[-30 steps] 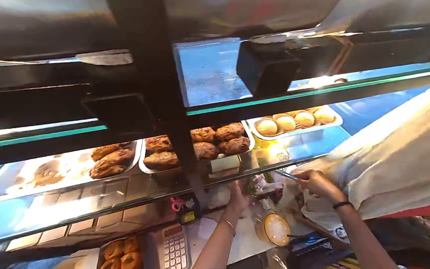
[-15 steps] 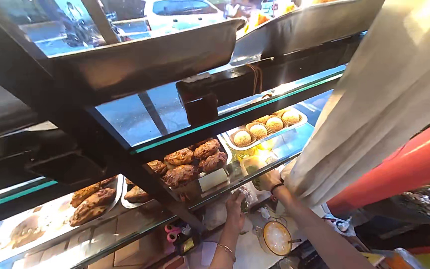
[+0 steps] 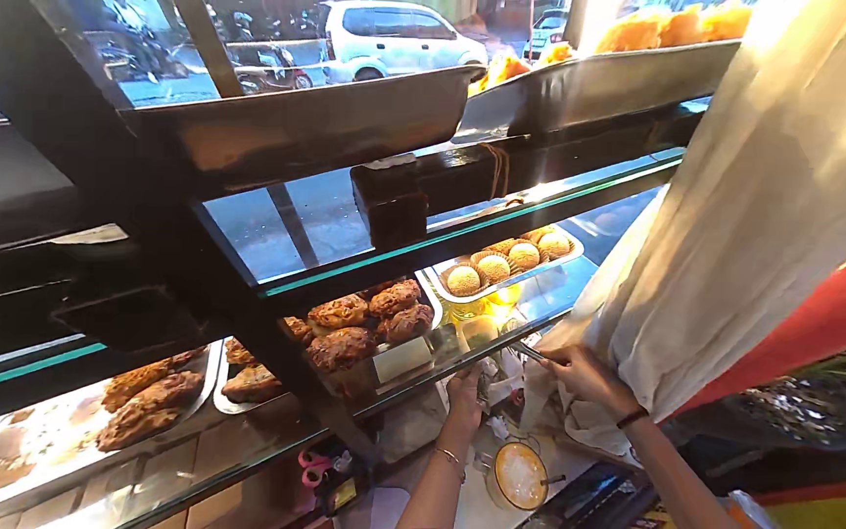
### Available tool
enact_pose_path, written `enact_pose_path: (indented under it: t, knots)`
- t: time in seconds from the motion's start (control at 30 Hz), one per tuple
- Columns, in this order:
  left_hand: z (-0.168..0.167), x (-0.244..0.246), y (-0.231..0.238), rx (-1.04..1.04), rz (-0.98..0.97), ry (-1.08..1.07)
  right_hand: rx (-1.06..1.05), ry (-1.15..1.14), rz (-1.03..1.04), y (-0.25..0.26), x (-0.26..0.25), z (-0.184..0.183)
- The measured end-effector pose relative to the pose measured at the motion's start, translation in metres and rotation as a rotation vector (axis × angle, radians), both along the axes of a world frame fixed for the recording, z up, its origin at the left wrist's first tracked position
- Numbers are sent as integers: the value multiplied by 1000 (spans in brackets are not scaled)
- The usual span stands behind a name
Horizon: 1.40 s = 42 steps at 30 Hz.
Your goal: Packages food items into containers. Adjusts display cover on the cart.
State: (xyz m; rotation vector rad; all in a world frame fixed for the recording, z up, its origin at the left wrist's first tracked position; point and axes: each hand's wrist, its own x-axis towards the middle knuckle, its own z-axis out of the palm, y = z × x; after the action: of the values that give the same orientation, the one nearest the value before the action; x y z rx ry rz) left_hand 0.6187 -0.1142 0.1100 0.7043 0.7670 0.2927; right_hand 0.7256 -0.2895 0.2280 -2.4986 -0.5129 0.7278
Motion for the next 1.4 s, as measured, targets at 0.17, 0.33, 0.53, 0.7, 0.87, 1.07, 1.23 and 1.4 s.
enact_pose_path:
  t: [0.17, 0.33, 0.53, 0.7, 0.87, 1.07, 1.23, 1.4]
  knots:
    - [7, 16, -1, 8, 27, -29, 16, -4, -27, -7, 2, -10]
    - [10, 22, 7, 25, 1, -55, 219, 29, -27, -9, 0, -20]
    - [5, 24, 15, 47, -131, -166, 89, -20, 137, -3, -9, -16]
    - [4, 30, 16, 58, -153, -148, -168, -158, 320, 5, -20, 13]
    - [3, 36, 14, 50, -21, -108, -165, -200, 267, 10, -26, 17]
    - [12, 17, 25, -115, 43, -138, -45, -207, 63, 11, -25, 16]
    - [6, 14, 29, -42, 1, -121, 148, -54, 67, 3, -17, -2]
    - [3, 12, 27, 35, 94, -88, 277, 205, 14, 0, -25, -10]
